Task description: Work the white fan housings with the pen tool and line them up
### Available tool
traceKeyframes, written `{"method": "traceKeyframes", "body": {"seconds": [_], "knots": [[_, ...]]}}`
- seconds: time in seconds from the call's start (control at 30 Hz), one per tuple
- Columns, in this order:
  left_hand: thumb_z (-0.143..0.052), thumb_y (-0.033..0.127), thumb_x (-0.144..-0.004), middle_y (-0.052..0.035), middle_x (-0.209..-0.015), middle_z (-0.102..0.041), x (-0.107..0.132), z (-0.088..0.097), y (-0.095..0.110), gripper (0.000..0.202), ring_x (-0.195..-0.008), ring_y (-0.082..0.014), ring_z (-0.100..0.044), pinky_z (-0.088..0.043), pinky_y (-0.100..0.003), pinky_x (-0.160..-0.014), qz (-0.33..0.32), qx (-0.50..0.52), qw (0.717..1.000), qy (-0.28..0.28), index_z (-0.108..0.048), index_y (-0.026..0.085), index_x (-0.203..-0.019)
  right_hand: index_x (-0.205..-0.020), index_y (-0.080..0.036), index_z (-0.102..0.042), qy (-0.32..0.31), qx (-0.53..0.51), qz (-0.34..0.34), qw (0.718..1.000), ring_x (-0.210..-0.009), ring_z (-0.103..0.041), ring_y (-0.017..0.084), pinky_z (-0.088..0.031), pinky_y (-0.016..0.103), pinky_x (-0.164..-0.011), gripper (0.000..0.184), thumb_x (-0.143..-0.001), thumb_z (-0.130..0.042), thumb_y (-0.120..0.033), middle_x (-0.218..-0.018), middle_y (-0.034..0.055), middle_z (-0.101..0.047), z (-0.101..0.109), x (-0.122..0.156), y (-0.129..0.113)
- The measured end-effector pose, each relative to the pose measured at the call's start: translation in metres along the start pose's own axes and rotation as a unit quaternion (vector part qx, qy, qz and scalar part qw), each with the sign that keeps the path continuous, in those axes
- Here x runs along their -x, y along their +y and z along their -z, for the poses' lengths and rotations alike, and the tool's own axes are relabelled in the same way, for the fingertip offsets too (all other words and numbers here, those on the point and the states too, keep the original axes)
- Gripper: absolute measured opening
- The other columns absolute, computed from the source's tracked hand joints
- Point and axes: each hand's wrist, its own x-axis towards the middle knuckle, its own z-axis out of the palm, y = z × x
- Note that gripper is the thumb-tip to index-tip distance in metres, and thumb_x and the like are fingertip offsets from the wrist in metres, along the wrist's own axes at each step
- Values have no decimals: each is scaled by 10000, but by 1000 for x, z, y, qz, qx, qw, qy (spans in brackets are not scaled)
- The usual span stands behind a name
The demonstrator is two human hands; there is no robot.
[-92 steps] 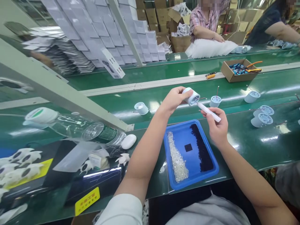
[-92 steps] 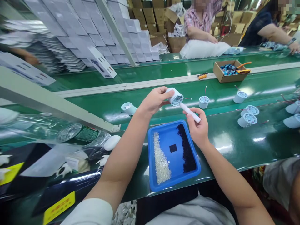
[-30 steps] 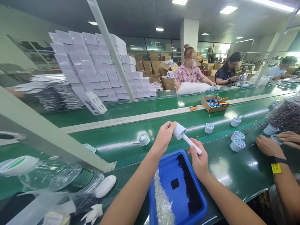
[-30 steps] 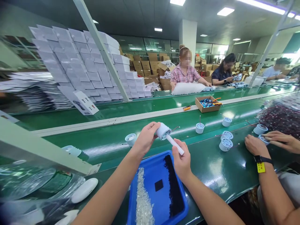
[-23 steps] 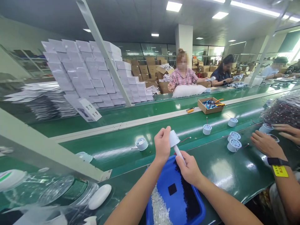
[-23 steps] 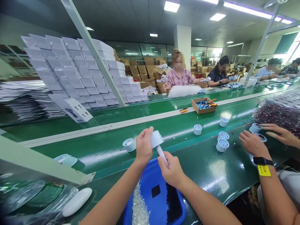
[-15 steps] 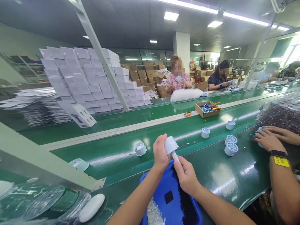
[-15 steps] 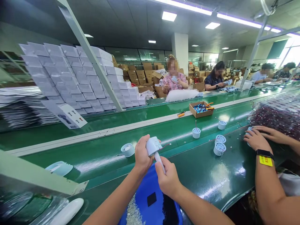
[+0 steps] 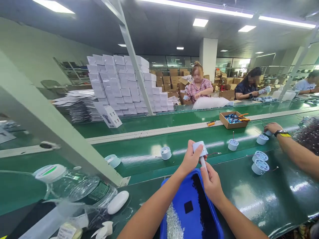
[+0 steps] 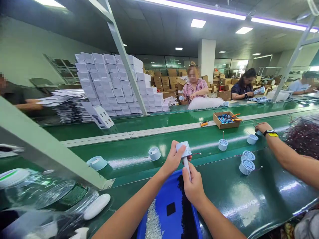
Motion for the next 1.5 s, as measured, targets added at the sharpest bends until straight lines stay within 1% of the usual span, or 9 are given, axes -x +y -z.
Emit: {"method": "traceKeyframes", "body": {"seconds": [0.2,0.33,0.47,0.8,0.93,1.03,1.13,1.27,1.5], "knots": [[-582,580,-749,59,-673,-559,-5,9,7,420,-584,-126,-579,-444,-240,-527,-23,-75,997,-27,-347,247,-850,-1062,-154,-646,-24,14,-10,1000,-502,-281,115,-265,254,-478,517,-907,-452,-607,-566,-64,-359,0,-3,11],[-637,449,-737,35,-683,-536,-13,36,20,281,-630,-136,-513,-396,-260,-600,-126,-280,949,74,-493,233,-843,-974,-165,-650,-67,29,-36,997,-516,-299,112,-255,248,-486,508,-885,-476,-634,-568,-65,-350,1,-8,20],[-590,484,-778,-22,-780,-582,-23,61,21,312,-709,-198,-571,-393,-293,-627,-88,-395,901,157,-449,232,-895,-977,-145,-624,-28,-24,-106,994,-500,-270,98,-228,234,-462,615,-814,-500,-725,-557,-86,-298,1,-13,21],[-709,271,-691,-158,-1268,-580,-36,69,-14,568,-1204,-352,-549,-437,-428,-991,22,-598,797,-80,-552,205,-1233,-989,-133,-634,-7,-3,-92,996,-518,-287,102,-254,246,-463,598,-760,-572,-682,-578,-75,-330,6,-21,9],[-761,306,-665,-124,-1416,-497,-39,82,-12,874,-1346,-342,-425,-387,-470,-1085,55,-618,774,-128,-374,279,-1448,-1055,-131,-639,-16,10,-86,996,-519,-302,102,-259,246,-474,567,-789,-564,-626,-589,-66,-359,7,-22,13],[-836,256,-562,-117,-1565,-332,-40,99,-8,1034,-1443,-386,-272,-311,-566,-1131,92,-636,755,-130,-330,317,-1462,-1156,-149,-602,-16,13,-82,996,-495,-305,108,-256,252,-472,564,-805,-557,-590,-579,-70,-377,6,-22,17],[-818,187,-584,-104,-1606,-246,-42,114,-8,859,-1476,-395,-196,-307,-580,-1135,115,-647,745,-117,-463,303,-1358,-1163,-180,-552,-29,13,-83,996,-454,-289,111,-239,253,-449,512,-815,-547,-555,-544,-88,-367,5,-20,19],[-625,159,-784,-111,-1502,-335,-45,119,-13,493,-1382,-320,-381,-405,-453,-1089,109,-652,749,-53,-535,254,-1259,-953,-223,-522,-39,32,-41,998,-459,-340,106,-285,238,-457,289,-804,-586,-462,-535,-93,-397,4,-17,15],[-646,241,-785,-86,-1401,-420,-43,116,1,488,-1187,-230,-576,-460,-305,-1018,125,-647,749,-71,-550,240,-1264,-791,-225,-536,-102,47,28,993,-561,-501,118,-424,251,-537,215,-750,-682,-379,-668,-35,-537,-1,-10,4]]}}
